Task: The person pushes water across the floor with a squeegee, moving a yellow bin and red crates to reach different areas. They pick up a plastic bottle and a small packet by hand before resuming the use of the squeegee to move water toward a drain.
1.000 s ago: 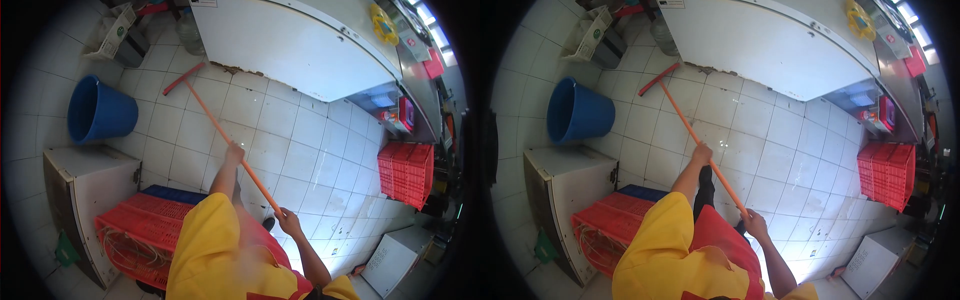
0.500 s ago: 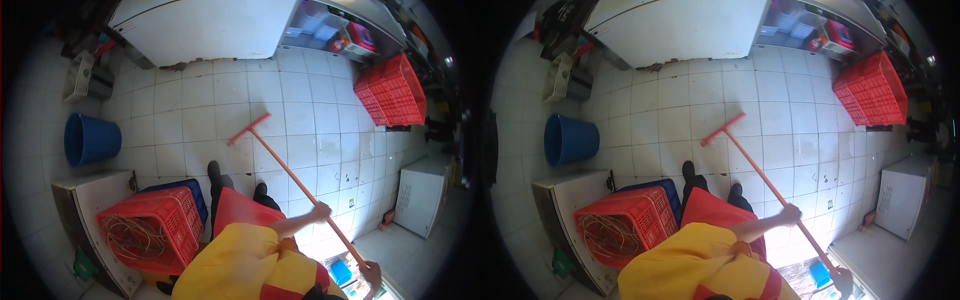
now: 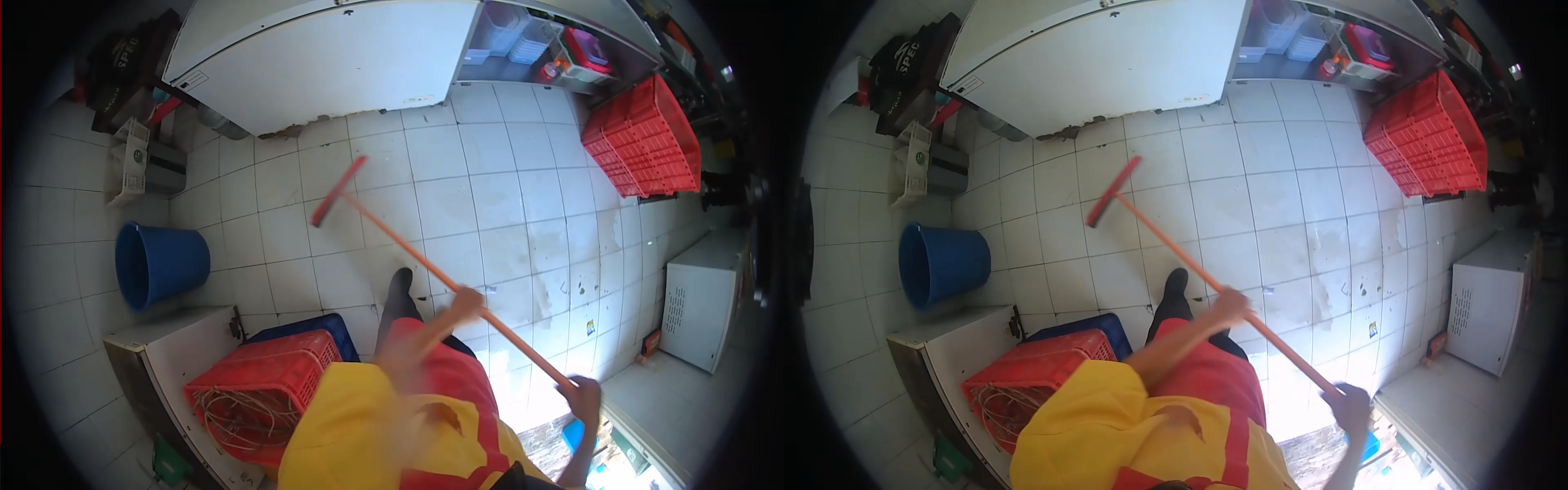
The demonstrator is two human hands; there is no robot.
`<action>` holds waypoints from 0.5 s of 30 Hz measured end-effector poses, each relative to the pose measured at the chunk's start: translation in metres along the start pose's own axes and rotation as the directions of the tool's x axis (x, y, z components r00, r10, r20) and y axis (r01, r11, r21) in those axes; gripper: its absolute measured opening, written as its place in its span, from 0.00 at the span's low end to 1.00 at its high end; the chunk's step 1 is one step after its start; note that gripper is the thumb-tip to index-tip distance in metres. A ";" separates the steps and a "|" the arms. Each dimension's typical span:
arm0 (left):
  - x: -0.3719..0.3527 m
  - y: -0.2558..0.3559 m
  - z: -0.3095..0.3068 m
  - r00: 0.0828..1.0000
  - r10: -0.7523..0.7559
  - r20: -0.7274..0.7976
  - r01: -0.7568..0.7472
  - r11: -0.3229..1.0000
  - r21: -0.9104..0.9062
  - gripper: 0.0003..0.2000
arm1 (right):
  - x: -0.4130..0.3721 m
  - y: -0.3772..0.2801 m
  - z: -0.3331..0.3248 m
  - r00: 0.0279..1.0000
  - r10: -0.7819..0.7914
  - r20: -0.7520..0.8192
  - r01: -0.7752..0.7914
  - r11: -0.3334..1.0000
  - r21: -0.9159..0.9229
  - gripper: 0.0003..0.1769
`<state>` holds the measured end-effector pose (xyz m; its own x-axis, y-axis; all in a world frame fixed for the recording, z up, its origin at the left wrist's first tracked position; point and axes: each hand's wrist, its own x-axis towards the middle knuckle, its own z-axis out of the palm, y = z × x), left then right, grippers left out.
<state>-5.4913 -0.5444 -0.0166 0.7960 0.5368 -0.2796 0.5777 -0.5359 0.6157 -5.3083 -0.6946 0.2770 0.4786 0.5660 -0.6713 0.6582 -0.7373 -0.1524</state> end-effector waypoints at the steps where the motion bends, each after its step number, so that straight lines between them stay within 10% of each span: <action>1: -0.009 -0.057 -0.009 0.998 0.015 -0.068 -0.010 0.998 0.059 0.08 | 0.037 -0.013 0.031 0.939 -0.328 -0.100 0.317 0.941 -0.115 0.13; 8: -0.039 -0.348 -0.050 0.904 -0.400 -0.148 0.413 0.730 0.545 0.05 | 0.232 -0.205 0.180 0.858 -0.506 0.088 0.512 0.855 -0.079 0.16; 15: 0.016 -0.356 0.000 0.841 -0.540 0.036 0.409 0.677 0.612 0.17 | 0.325 -0.133 0.233 0.892 -0.382 0.243 0.368 0.924 0.103 0.16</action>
